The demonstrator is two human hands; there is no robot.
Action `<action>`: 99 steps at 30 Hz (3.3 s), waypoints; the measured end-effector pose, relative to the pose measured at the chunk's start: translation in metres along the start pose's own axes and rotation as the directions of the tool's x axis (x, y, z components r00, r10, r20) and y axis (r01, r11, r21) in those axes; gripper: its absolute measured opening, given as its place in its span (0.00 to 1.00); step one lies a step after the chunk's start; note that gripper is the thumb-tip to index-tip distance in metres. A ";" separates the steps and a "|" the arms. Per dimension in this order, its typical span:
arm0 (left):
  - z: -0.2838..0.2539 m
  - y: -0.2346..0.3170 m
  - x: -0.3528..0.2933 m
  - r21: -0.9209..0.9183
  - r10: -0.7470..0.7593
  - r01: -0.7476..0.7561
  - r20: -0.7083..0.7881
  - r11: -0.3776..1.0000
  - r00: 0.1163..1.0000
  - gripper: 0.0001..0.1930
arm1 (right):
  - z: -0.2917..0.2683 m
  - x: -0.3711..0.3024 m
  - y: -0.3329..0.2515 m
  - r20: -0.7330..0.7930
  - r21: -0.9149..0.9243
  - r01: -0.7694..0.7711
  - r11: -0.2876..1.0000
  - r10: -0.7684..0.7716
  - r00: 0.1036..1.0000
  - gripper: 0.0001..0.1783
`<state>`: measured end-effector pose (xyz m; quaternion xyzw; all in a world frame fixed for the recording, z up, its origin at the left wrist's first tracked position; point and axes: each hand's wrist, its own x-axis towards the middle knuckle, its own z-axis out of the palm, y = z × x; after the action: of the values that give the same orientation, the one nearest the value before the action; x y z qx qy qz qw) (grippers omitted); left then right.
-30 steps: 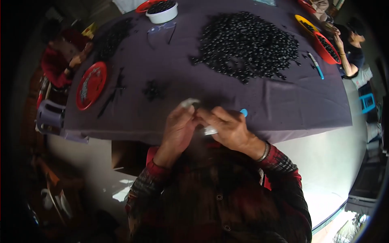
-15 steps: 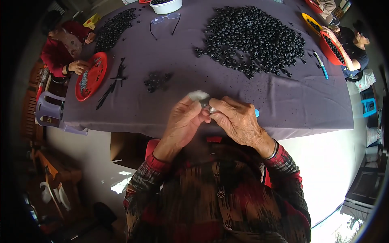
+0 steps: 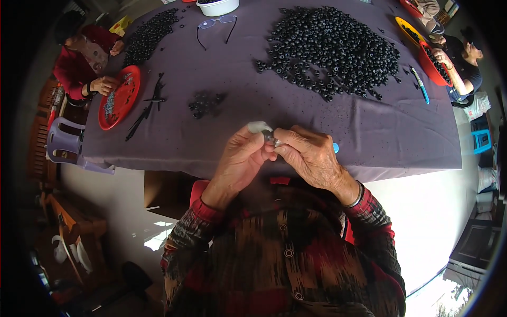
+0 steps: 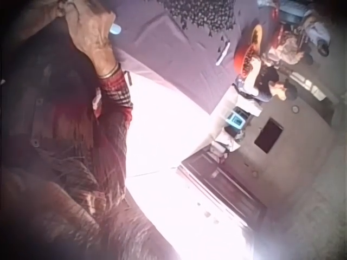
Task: The person repeatedly picks up small black components from the table, scrapes each piece using a handheld tool while holding it by hand, and sets the pieces on the table.
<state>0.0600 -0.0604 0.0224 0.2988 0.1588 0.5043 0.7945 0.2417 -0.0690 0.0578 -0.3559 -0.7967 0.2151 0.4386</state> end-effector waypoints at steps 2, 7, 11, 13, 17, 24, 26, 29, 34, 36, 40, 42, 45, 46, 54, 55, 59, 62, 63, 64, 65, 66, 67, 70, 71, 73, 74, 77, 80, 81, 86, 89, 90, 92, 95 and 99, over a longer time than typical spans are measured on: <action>-0.001 0.000 0.000 -0.007 0.002 -0.002 0.006 1.000 1.000 0.08 | 0.001 0.000 0.001 0.001 -0.006 -0.009 1.000 0.009 1.000 0.12; 0.000 -0.001 0.000 0.060 0.055 -0.054 -0.014 0.997 0.998 0.09 | 0.006 0.000 -0.002 -0.038 -0.033 -0.040 0.999 0.038 0.999 0.11; 0.004 -0.009 0.000 0.055 0.066 -0.061 -0.106 0.997 0.992 0.09 | 0.016 -0.002 -0.001 -0.109 0.042 -0.095 0.995 0.099 0.989 0.09; 0.003 -0.011 0.001 0.044 0.099 -0.094 -0.105 0.995 0.990 0.09 | 0.020 -0.004 0.003 -0.114 0.091 -0.128 0.988 0.138 0.984 0.09; -0.006 -0.016 0.001 0.060 0.096 -0.087 -0.167 0.994 0.981 0.09 | 0.026 -0.002 0.002 -0.133 0.154 -0.196 0.968 0.217 0.967 0.09; -0.004 -0.028 -0.002 0.139 0.037 -0.013 -0.165 0.990 0.986 0.09 | 0.011 0.001 0.018 -0.061 0.046 -0.371 0.927 0.374 0.926 0.13; -0.008 -0.014 0.000 0.107 0.032 -0.010 -0.208 0.994 0.978 0.09 | -0.001 0.001 0.019 -0.057 0.034 -0.411 0.911 0.412 0.909 0.15; -0.007 -0.015 0.003 0.005 -0.052 0.053 -0.090 0.999 0.995 0.09 | -0.013 0.007 0.022 0.031 -0.024 -0.423 0.906 0.424 0.905 0.17; -0.001 -0.012 0.001 0.002 -0.053 0.053 -0.062 0.999 0.997 0.13 | -0.020 0.007 0.019 0.196 0.179 -0.488 0.854 0.455 0.869 0.13; 0.000 -0.012 0.001 0.043 -0.076 0.077 -0.037 0.996 0.996 0.18 | -0.027 0.013 0.009 0.291 0.208 -0.512 0.833 0.447 0.846 0.11; 0.003 -0.011 0.001 0.029 -0.161 0.161 -0.018 0.986 0.987 0.21 | -0.022 0.013 0.006 0.343 0.494 -0.492 0.717 0.360 0.868 0.10; 0.003 -0.011 0.002 0.038 -0.177 0.174 0.063 0.984 0.982 0.20 | -0.018 0.014 0.005 0.390 0.587 -0.488 0.646 0.303 0.870 0.07; 0.006 -0.007 0.001 0.047 -0.197 0.195 0.049 0.980 0.979 0.21 | -0.009 0.009 0.007 0.354 0.640 -0.492 0.590 0.342 0.871 0.07; 0.004 -0.008 0.001 0.048 -0.196 0.194 0.046 0.980 0.979 0.21 | -0.008 0.009 0.008 0.356 0.641 -0.492 0.589 0.340 0.870 0.07; -0.001 -0.014 0.003 -0.050 -0.237 0.242 0.093 0.969 0.967 0.22 | -0.003 0.010 0.015 0.357 0.537 -0.570 0.622 0.445 0.821 0.08; 0.002 -0.014 0.002 -0.050 -0.240 0.246 0.098 0.968 0.966 0.22 | -0.005 0.011 0.014 0.352 0.535 -0.570 0.623 0.448 0.821 0.08; 0.002 0.000 0.004 0.400 -0.177 0.222 -0.148 0.889 0.973 0.18 | -0.020 0.015 0.013 0.337 -0.005 -0.537 0.844 0.507 0.793 0.11; -0.017 0.022 0.006 0.766 0.096 0.117 -0.227 0.632 0.969 0.08 | -0.031 0.002 0.028 0.157 -0.468 -0.323 0.822 0.438 0.885 0.07; -0.025 0.031 0.006 0.852 0.163 0.126 -0.239 0.508 0.957 0.07 | -0.039 0.001 0.031 0.153 -0.475 -0.321 0.819 0.436 0.887 0.07; -0.033 0.038 0.005 0.915 0.217 0.115 -0.212 0.386 0.953 0.07 | -0.047 0.003 0.037 0.050 -0.537 -0.397 0.745 0.498 0.866 0.08; -0.042 0.044 0.005 0.960 0.267 0.104 -0.175 0.260 0.948 0.07 | -0.055 0.005 0.043 -0.060 -0.587 -0.473 0.657 0.547 0.835 0.09; -0.054 0.048 0.007 0.960 0.269 0.092 -0.165 0.263 0.949 0.07 | -0.062 0.005 0.053 -0.068 -0.594 -0.472 0.652 0.544 0.837 0.09; -0.067 0.050 0.009 0.986 0.335 0.071 -0.118 0.149 0.935 0.07 | -0.068 0.005 0.066 -0.138 -0.568 -0.525 0.634 0.555 0.820 0.10; -0.072 0.056 0.011 0.997 0.471 0.070 -0.046 -0.035 0.881 0.07 | -0.068 0.008 0.088 -0.208 -0.547 -0.542 0.638 0.523 0.826 0.11; -0.072 0.059 0.010 0.992 0.533 0.083 -0.020 -0.096 0.846 0.08 | -0.065 0.009 0.091 -0.214 -0.560 -0.515 0.649 0.487 0.847 0.11; -0.078 0.061 0.011 0.992 0.576 0.114 -0.058 -0.061 0.816 0.07 | -0.058 0.013 0.099 -0.207 -0.579 -0.515 0.632 0.498 0.842 0.11; -0.081 0.062 0.012 0.990 0.612 0.141 -0.098 -0.023 0.785 0.07 | -0.055 0.016 0.101 -0.201 -0.599 -0.518 0.611 0.512 0.835 0.12; -0.080 0.057 0.009 0.994 0.678 0.105 -0.074 -0.005 0.731 0.06 | -0.046 0.017 0.099 -0.228 -0.615 -0.460 0.640 0.415 0.881 0.12; -0.069 0.043 0.013 0.995 0.707 -0.046 -0.030 0.089 0.706 0.05 | -0.047 0.018 0.090 -0.216 -0.625 -0.453 0.636 0.416 0.883 0.12; -0.056 0.033 0.016 0.990 0.702 -0.106 0.008 0.097 0.712 0.04 | -0.047 0.018 0.084 -0.202 -0.620 -0.440 0.650 0.410 0.889 0.12; 0.002 0.000 0.004 0.490 -0.065 0.197 -0.273 0.849 0.960 0.12 | -0.028 0.020 0.008 -0.009 -0.187 -0.205 0.961 0.207 0.978 0.10; 0.013 0.000 -0.003 0.260 -0.201 0.243 -0.181 0.934 0.963 0.09 | -0.016 0.016 -0.006 0.070 -0.150 -0.217 0.965 0.229 0.971 0.10; 0.012 0.001 -0.004 0.262 -0.198 0.241 -0.182 0.934 0.963 0.09 | -0.013 0.014 -0.006 0.070 -0.148 -0.214 0.966 0.226 0.972 0.10; 0.008 -0.001 -0.004 0.118 -0.279 0.300 -0.166 0.947 0.946 0.08 | -0.008 0.009 -0.004 0.055 -0.151 -0.151 0.977 0.161 0.985 0.10; 0.002 -0.004 -0.006 0.033 -0.322 0.330 -0.139 0.943 0.936 0.08 | -0.007 0.008 -0.010 0.108 -0.154 -0.116 0.981 0.133 0.985 0.10; -0.001 -0.004 -0.007 0.044 -0.311 0.317 -0.113 0.947 0.944 0.08 | -0.005 0.004 -0.011 0.058 -0.096 -0.128 0.987 0.134 0.989 0.12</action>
<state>0.0587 -0.0676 0.0186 0.2670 0.2610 0.3810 0.8458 0.2402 -0.0729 0.0692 -0.4201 -0.7943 0.2179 0.3810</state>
